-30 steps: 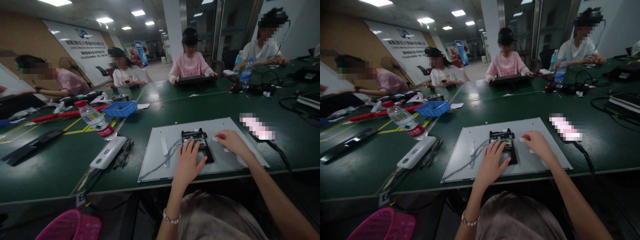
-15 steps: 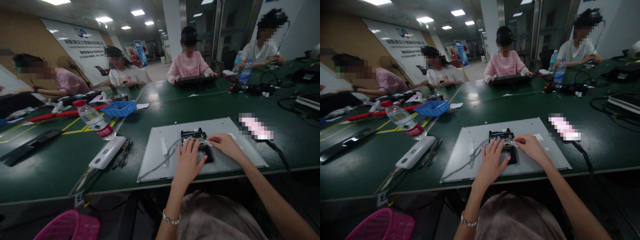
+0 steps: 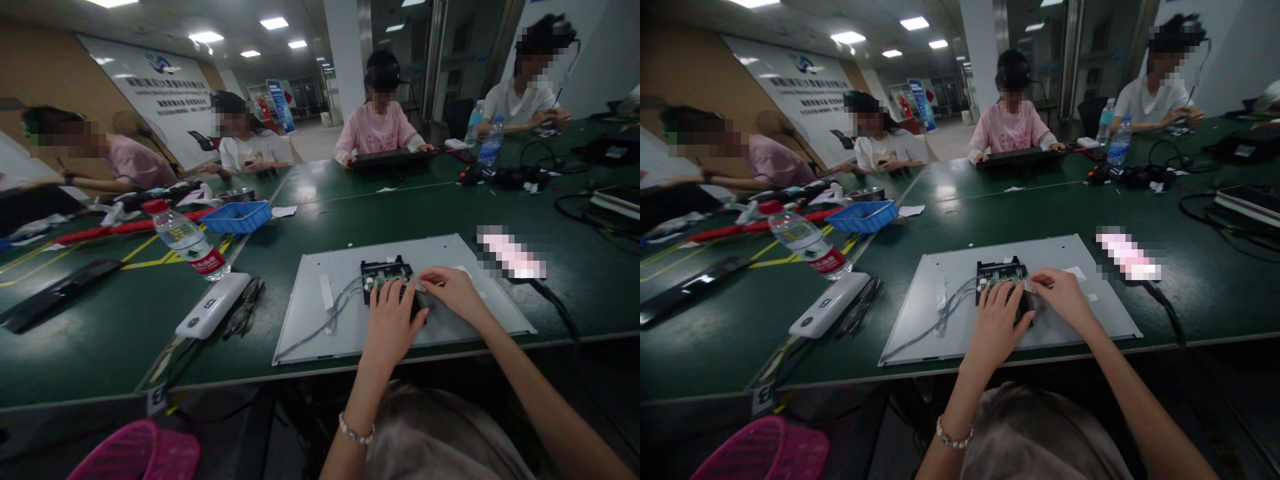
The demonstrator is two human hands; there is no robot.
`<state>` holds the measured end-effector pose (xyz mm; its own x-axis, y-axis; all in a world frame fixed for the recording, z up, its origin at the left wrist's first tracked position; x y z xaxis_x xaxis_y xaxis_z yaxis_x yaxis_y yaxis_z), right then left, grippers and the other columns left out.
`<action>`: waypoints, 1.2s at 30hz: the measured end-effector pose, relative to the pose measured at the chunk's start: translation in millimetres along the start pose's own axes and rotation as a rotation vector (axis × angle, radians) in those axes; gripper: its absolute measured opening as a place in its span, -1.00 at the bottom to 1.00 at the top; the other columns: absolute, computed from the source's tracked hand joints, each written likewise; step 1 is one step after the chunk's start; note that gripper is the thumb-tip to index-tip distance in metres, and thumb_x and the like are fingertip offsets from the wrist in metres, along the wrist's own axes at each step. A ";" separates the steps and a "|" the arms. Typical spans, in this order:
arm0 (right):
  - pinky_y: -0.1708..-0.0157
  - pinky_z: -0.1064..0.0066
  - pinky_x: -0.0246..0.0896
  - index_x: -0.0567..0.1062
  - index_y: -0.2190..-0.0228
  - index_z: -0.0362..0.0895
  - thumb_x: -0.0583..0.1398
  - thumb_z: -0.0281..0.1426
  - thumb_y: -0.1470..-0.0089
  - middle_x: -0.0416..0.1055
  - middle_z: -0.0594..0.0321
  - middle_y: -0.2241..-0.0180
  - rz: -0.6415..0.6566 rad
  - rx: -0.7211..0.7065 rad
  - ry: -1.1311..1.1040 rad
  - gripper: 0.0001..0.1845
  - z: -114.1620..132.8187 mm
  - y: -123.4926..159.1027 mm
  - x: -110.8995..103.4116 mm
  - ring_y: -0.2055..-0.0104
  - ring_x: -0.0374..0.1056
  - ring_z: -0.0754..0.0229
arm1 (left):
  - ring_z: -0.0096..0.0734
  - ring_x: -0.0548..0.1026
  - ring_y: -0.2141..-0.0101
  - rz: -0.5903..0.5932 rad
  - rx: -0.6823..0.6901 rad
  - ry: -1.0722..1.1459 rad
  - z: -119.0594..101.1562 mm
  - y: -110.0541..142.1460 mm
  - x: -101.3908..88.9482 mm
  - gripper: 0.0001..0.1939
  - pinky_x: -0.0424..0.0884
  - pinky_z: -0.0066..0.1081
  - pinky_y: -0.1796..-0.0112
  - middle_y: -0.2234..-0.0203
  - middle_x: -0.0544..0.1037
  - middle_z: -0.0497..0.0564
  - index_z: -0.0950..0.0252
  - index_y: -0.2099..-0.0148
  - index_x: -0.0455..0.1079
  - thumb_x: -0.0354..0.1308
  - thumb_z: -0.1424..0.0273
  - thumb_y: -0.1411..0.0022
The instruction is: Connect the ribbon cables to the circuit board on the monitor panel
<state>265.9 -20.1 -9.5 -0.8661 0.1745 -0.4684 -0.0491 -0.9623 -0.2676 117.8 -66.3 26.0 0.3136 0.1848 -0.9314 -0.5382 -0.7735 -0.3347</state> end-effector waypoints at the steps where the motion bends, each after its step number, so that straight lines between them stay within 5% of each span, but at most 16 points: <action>1: 0.26 0.32 0.37 0.55 0.38 -0.12 0.18 -0.35 0.01 0.55 0.20 0.38 -0.010 0.007 -0.037 -0.84 -1.2 -0.2 -1.2 0.34 0.47 0.14 | -0.13 0.19 -0.14 0.002 -0.004 0.008 0.8 0.2 0.3 -0.51 0.05 -0.02 -0.17 -0.10 0.29 0.12 0.22 -0.24 0.09 -0.06 0.18 -0.32; 7: 0.21 0.31 0.37 0.53 0.33 -0.13 0.20 -0.35 0.01 0.55 0.19 0.35 0.008 0.028 -0.139 -0.82 -5.2 -0.9 2.2 0.32 0.47 0.16 | -0.14 0.20 -0.13 0.020 -0.005 0.027 2.7 -1.0 2.8 -0.47 0.03 -0.03 -0.18 -0.09 0.29 0.12 0.22 -0.27 0.03 -0.04 0.20 -0.32; 15: 0.24 0.36 0.34 0.54 0.35 -0.10 0.16 -0.43 -0.02 0.54 0.23 0.35 0.089 -0.051 0.019 -0.85 11.6 2.1 13.5 0.32 0.45 0.19 | -0.11 0.23 -0.10 0.012 0.002 -0.008 -0.8 -2.4 2.2 -0.63 0.06 0.02 -0.15 -0.04 0.31 0.11 0.19 -0.14 0.21 -0.05 0.24 -0.32; 21: 0.21 0.33 0.29 0.54 0.39 -0.11 0.15 -0.45 -0.04 0.48 0.17 0.31 0.034 -0.155 0.209 -0.86 16.3 5.4 9.3 0.27 0.39 0.15 | -0.13 0.24 -0.09 -0.001 -0.002 -0.014 -1.5 -2.5 2.1 -0.65 0.05 0.02 -0.16 -0.02 0.32 0.11 0.20 -0.12 0.23 -0.06 0.26 -0.32; 31: 0.14 0.26 0.29 0.52 0.36 -0.09 0.12 -0.46 -0.07 0.47 0.17 0.25 -0.060 -0.173 0.208 -0.83 14.7 9.4 -1.6 0.19 0.38 0.11 | -0.10 0.17 -0.17 -0.052 0.005 -0.015 -2.9 0.7 -4.2 -0.56 0.04 0.03 -0.17 -0.11 0.28 0.12 0.19 -0.20 0.16 0.00 0.24 -0.30; 36: 0.20 0.28 0.31 0.52 0.34 -0.09 0.11 -0.44 -0.08 0.47 0.17 0.25 -0.065 -0.156 0.197 -0.83 12.6 10.4 -2.7 0.21 0.38 0.11 | -0.18 0.31 -0.07 -0.154 -0.121 0.051 40.5 3.4 -30.6 -0.60 0.26 -0.14 -0.06 -0.06 0.34 0.13 0.22 -0.18 0.19 -0.02 0.35 -0.31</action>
<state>261.4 -33.2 -0.5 -0.7493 0.2872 -0.5968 -0.0109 -0.9063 -0.4224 74.7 -50.0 47.5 0.4263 0.2780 -0.8608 -0.3835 -0.8064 -0.4503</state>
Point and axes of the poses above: each hand's wrist, its own y-axis away from the middle knuckle, its own x-axis out of the palm, z = x × y, the point moved 7 cm from there along -y, towards the middle knuckle
